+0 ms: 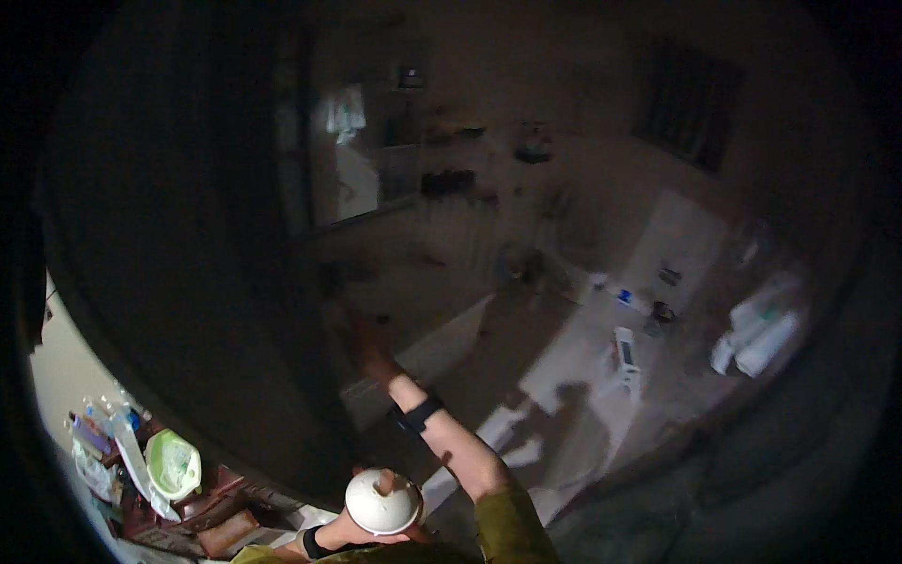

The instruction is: Washing a small ceramic jar with soap and a sponge in a bathroom sink.

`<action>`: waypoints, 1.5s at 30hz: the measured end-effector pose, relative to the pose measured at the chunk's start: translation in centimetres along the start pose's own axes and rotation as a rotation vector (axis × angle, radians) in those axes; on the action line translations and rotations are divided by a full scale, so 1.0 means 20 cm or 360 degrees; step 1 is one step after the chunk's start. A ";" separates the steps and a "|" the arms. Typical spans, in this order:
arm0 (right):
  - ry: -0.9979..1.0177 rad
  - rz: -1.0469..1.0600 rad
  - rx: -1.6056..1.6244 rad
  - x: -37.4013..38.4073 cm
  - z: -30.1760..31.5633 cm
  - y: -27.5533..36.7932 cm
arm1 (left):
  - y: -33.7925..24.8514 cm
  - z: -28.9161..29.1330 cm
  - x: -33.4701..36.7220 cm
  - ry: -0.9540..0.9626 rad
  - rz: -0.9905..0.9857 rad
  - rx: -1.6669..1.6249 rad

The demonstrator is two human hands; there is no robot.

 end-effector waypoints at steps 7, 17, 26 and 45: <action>0.0256 0.0466 0.0499 -0.07 -0.16 0.03 | 0.37 -0.50 0.02 -0.0444 0.0641 0.0326; 0.0520 0.0977 0.1110 -0.40 -0.03 0.23 | 0.99 -1.15 0.78 -0.1775 0.0063 0.0122; 0.0940 0.1099 0.0979 0.35 -0.06 0.26 | 0.58 -0.12 1.10 -0.2134 -0.0318 0.0149; 0.0245 -0.1220 0.2051 1.70 0.51 -1.97 | 1.13 1.22 1.70 -0.1947 0.0252 0.0292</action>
Point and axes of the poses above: each hand's wrist, its own x-axis towards the middle knuckle, its own z-axis out of the back of the hand, y = z × x, the point moved 3 cm from there along x, towards the middle knuckle, and after that the axes turned 1 degree about -z, right-handed, at the moved point
